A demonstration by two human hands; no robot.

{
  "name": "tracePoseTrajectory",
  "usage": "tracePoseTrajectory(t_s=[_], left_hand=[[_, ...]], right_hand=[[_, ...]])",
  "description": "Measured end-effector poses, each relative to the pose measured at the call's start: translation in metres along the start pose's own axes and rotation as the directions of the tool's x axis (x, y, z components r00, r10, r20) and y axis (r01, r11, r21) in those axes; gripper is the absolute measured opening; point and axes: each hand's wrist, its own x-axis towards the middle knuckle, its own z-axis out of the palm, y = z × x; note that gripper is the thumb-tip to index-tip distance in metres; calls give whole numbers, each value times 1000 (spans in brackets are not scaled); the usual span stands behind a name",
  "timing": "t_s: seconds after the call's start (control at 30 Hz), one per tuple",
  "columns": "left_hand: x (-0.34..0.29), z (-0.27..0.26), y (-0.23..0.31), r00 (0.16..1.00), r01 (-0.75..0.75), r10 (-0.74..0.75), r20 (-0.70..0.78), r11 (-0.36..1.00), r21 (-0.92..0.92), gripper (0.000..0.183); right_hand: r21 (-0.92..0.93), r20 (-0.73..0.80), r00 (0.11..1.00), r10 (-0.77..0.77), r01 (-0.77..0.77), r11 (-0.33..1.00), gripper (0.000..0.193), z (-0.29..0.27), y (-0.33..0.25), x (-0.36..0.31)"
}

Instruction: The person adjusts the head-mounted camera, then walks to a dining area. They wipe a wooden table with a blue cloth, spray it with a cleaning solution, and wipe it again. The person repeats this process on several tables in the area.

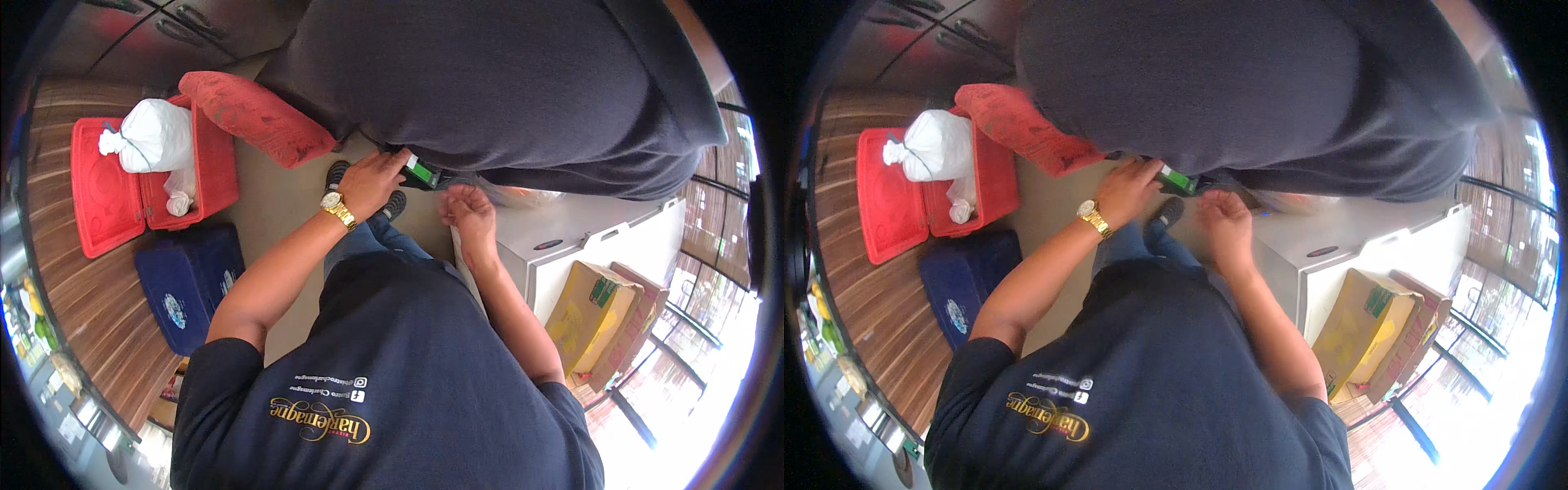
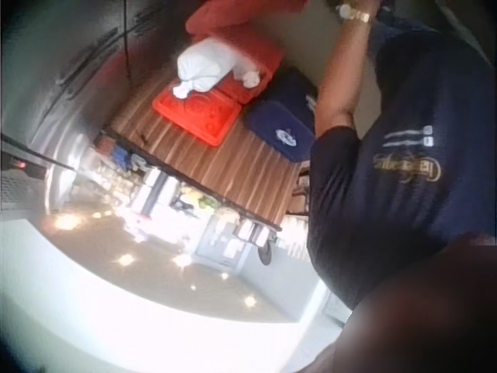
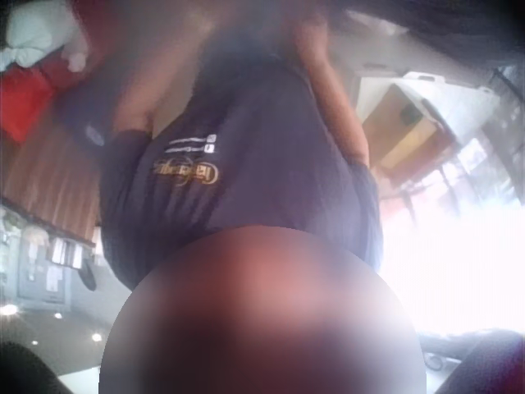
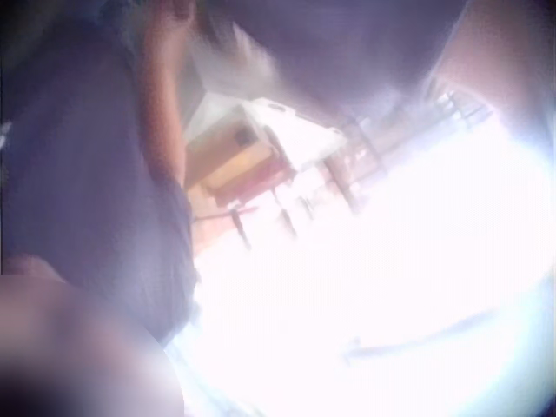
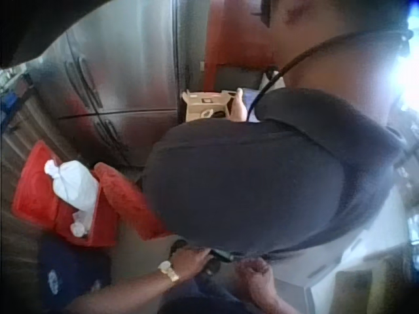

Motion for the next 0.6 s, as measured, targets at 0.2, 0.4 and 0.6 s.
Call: tracePoseTrajectory(t_s=[0.2, 0.4, 0.6], left_hand=[[-5, 8, -2, 1000, 20, -21, -23, 1000, -22, 36], [3, -3, 2, 1000, -7, 7, -18, 1000, 21, 38], [6, -4, 4, 995, -90, 95, -21, 979, 184, 41]], right_hand=[[69, -128, 946, 299, -292, 954, 34, -10, 27, 38], [-206, -135, 966, 222, -246, 947, 32, 12, 39, 53], [-136, -146, 974, 171, -191, 972, 29, 13, 31, 44]])
